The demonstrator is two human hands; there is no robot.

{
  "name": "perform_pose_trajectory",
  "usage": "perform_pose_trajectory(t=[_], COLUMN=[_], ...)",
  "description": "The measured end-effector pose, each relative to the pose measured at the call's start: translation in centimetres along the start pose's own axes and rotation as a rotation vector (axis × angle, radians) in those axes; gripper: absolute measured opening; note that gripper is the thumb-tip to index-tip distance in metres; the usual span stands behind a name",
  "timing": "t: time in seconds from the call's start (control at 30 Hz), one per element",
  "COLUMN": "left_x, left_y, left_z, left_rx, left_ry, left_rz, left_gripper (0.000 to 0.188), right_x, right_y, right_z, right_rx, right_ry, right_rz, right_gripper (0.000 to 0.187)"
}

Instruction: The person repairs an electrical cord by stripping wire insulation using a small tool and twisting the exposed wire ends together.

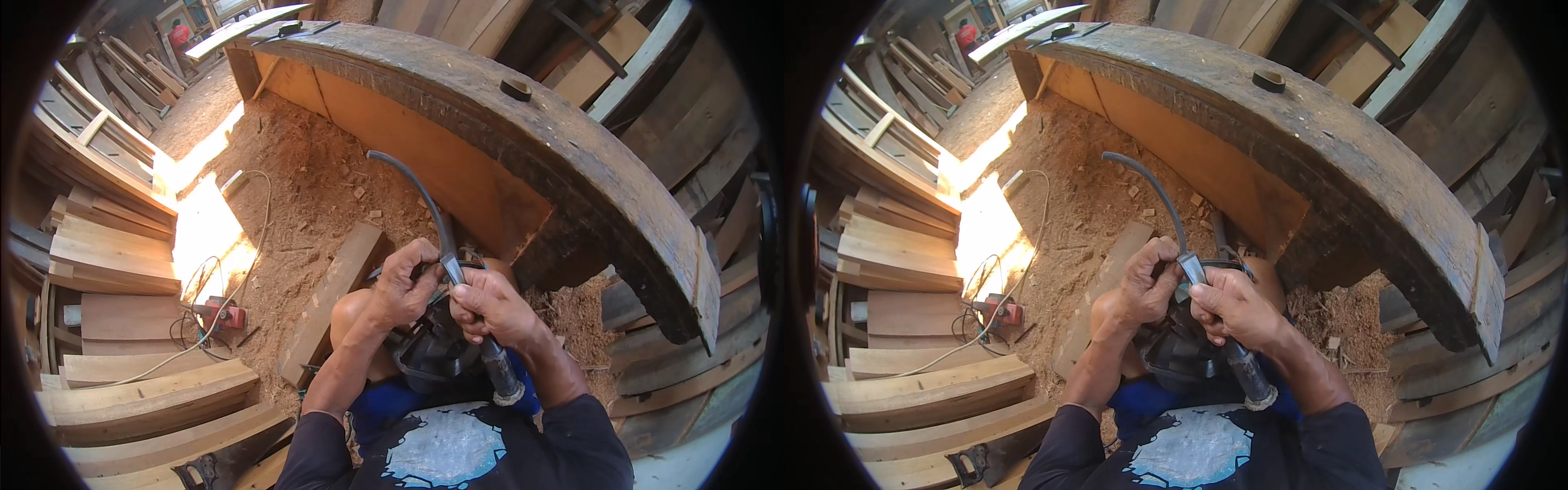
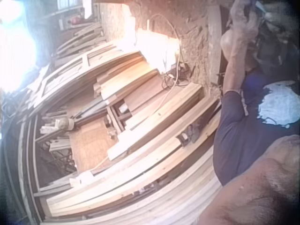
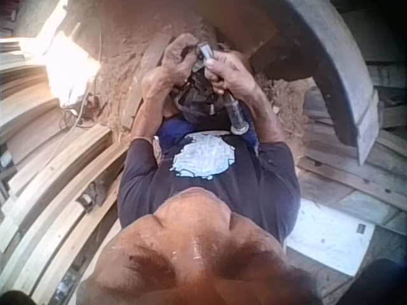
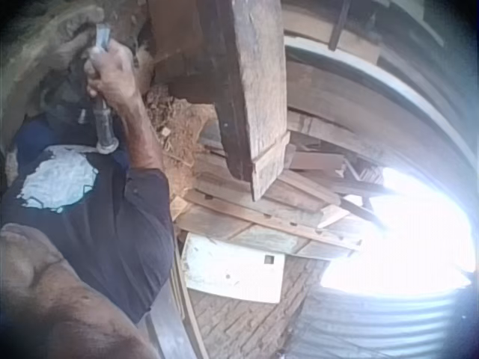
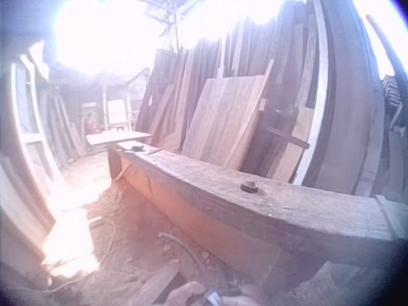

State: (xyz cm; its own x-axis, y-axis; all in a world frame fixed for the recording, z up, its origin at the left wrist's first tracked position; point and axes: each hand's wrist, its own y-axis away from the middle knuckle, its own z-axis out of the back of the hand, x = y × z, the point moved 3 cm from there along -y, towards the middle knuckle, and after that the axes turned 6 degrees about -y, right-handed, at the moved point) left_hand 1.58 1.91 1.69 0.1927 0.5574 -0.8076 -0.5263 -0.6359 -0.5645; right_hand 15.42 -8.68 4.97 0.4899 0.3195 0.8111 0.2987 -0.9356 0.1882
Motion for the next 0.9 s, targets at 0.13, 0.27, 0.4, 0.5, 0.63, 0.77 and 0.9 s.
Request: perform_pose_trajectory(t=[0.13, 0.27, 0.4, 0.5, 0.63, 0.77, 0.9], left_x=[-0.1, -0.6, -0.3, -0.4, 0.0, 0.2, 0.7], left_y=[0.0, -0.2, 0.1, 0.1, 0.1, 0.3, 0.2], left_z=[0.4, 0.6, 0.6, 0.5, 0.4, 0.0, -0.3], left_rx=[0.006, 0.018, 0.014, 0.016, 0.016, -0.014, -0.022], left_ry=[-0.011, -0.034, -0.003, -0.006, 0.038, 0.225, 0.234], left_rz=[-0.016, -0.009, -0.016, -0.022, 0.038, 0.159, 0.195], left_gripper=[0.013, 0.013, 0.013, 0.013, 0.013, 0.013, 0.014], right_x=[-0.4, -0.4, -0.4, -0.4, -0.3, 0.3, 0.6], right_y=[-0.3, -0.3, -0.4, -0.3, -0.3, -0.1, 0.0], right_z=[0.0, 0.0, 0.0, 0.1, 0.1, -0.3, -0.2], right_rx=[0.013, 0.006, 0.010, 0.002, -0.007, -0.013, -0.053], right_ry=[-0.027, -0.034, -0.032, -0.047, -0.063, -0.040, -0.028], right_rz=[0.010, 0.008, 0.004, 0.001, 0.007, -0.020, -0.025], right_gripper=[0.026, 0.026, 0.025, 0.025, 0.024, 0.024, 0.023])
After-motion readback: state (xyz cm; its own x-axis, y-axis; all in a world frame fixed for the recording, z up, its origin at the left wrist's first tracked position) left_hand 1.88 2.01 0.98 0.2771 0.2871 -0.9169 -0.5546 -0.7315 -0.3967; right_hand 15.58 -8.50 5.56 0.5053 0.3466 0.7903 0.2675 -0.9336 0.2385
